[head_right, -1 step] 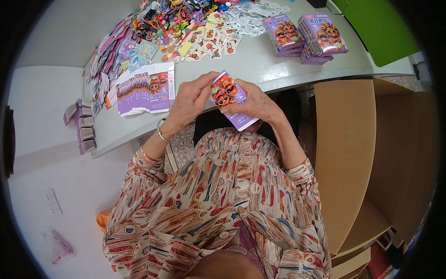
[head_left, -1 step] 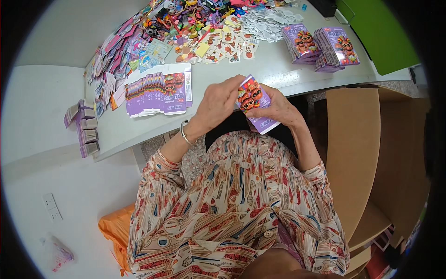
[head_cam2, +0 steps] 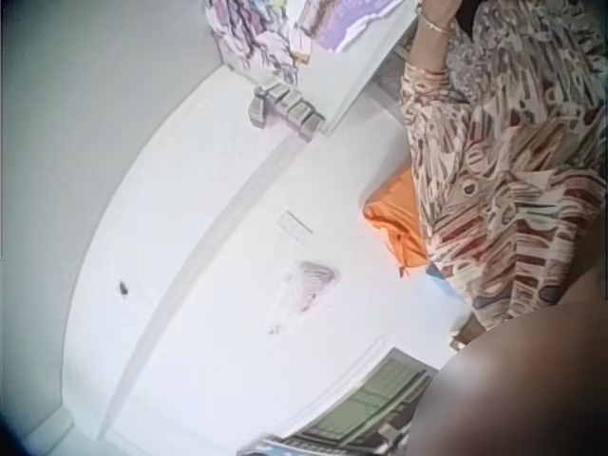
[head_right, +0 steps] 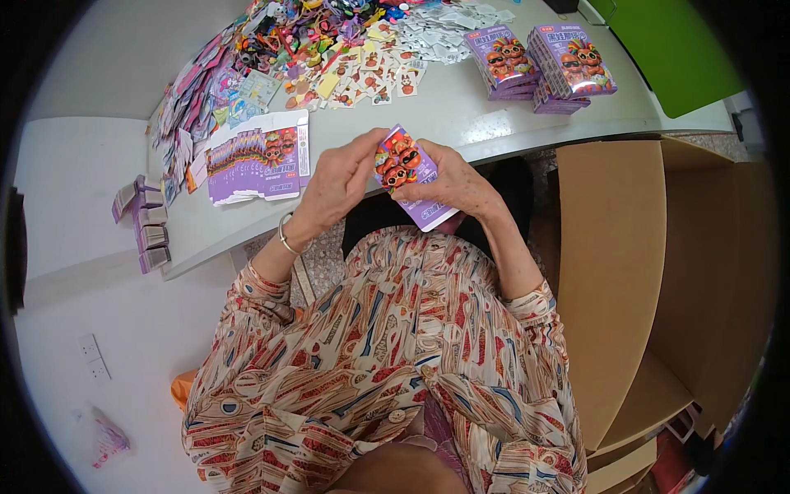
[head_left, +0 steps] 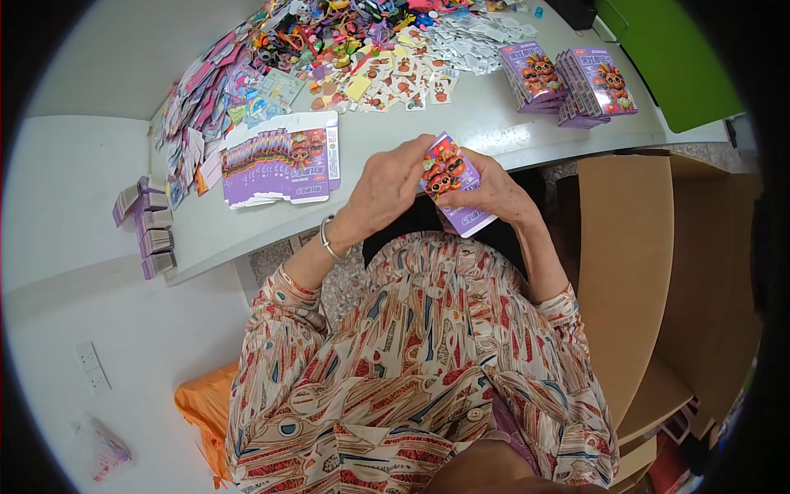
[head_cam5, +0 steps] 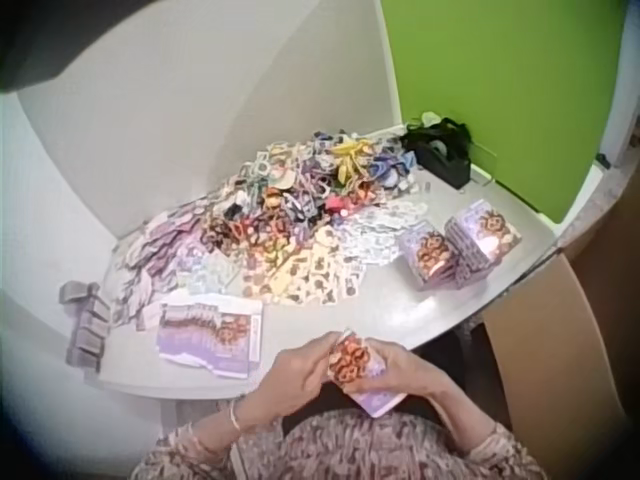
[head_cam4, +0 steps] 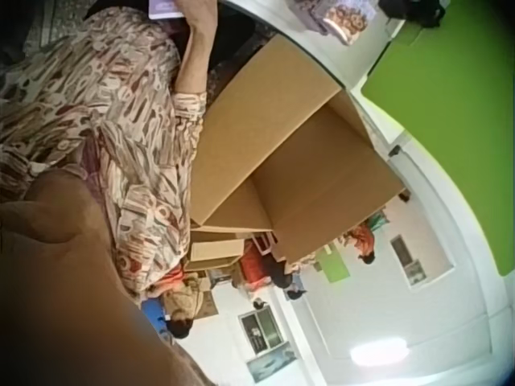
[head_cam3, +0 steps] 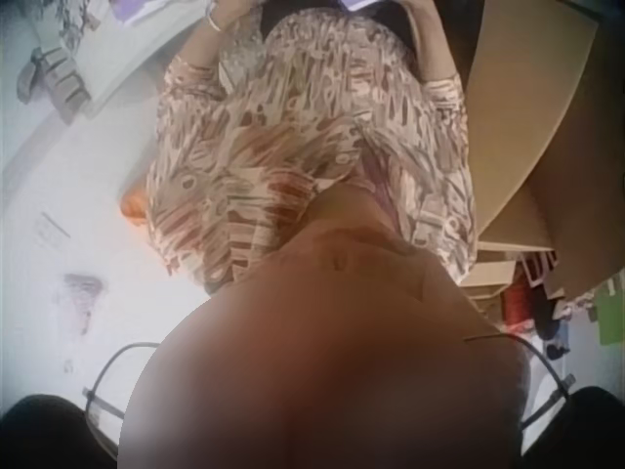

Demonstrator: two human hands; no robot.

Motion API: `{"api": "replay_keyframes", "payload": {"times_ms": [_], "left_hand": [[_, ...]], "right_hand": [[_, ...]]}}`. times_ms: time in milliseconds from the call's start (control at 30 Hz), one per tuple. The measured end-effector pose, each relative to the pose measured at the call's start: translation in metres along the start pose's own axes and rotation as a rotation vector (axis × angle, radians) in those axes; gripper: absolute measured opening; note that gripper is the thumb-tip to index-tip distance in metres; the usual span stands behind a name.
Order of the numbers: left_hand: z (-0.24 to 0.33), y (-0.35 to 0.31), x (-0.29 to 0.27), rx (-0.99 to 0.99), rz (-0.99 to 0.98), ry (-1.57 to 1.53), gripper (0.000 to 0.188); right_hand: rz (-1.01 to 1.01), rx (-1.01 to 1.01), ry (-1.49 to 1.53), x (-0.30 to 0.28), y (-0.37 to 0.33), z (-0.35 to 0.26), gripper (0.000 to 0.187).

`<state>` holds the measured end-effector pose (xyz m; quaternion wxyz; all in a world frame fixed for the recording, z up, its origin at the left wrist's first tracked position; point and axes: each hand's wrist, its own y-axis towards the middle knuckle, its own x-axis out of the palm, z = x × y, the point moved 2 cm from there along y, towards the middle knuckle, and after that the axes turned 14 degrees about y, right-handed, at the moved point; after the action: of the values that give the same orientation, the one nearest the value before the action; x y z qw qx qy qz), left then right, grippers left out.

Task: Packing individual cards or small items into purple decorative boxes.

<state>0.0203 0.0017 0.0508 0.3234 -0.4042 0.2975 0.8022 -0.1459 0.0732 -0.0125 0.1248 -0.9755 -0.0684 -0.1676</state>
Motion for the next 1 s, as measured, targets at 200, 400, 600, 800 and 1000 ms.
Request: {"api": "replay_keyframes", "payload": {"times_ms": [200, 400, 600, 800, 1000], "left_hand": [[0.000, -0.017, 0.021, -0.103, 0.036, -0.051, 0.029], [-0.040, 0.007, 0.025, -0.404, -0.048, -0.886, 0.026], [-0.030, 0.023, 0.058, -0.612, -0.199, -1.609, 0.030], [-0.052, 0.053, 0.073, -0.334, -0.087, -0.757, 0.030], [-0.080, 0.093, 0.063, 0.063, 0.261, 0.361, 0.039]], "right_hand": [[-0.022, 0.017, -0.001, 0.003, -0.004, -0.007, 0.058], [0.107, 0.012, 0.121, -0.020, -0.008, -0.029, 0.058], [0.173, -0.456, -0.266, -0.011, -0.018, -0.033, 0.124], [0.586, -0.477, -0.478, -0.012, -0.019, -0.030, 0.073], [0.563, -0.464, -0.726, -0.021, -0.017, -0.021, 0.078]]}}
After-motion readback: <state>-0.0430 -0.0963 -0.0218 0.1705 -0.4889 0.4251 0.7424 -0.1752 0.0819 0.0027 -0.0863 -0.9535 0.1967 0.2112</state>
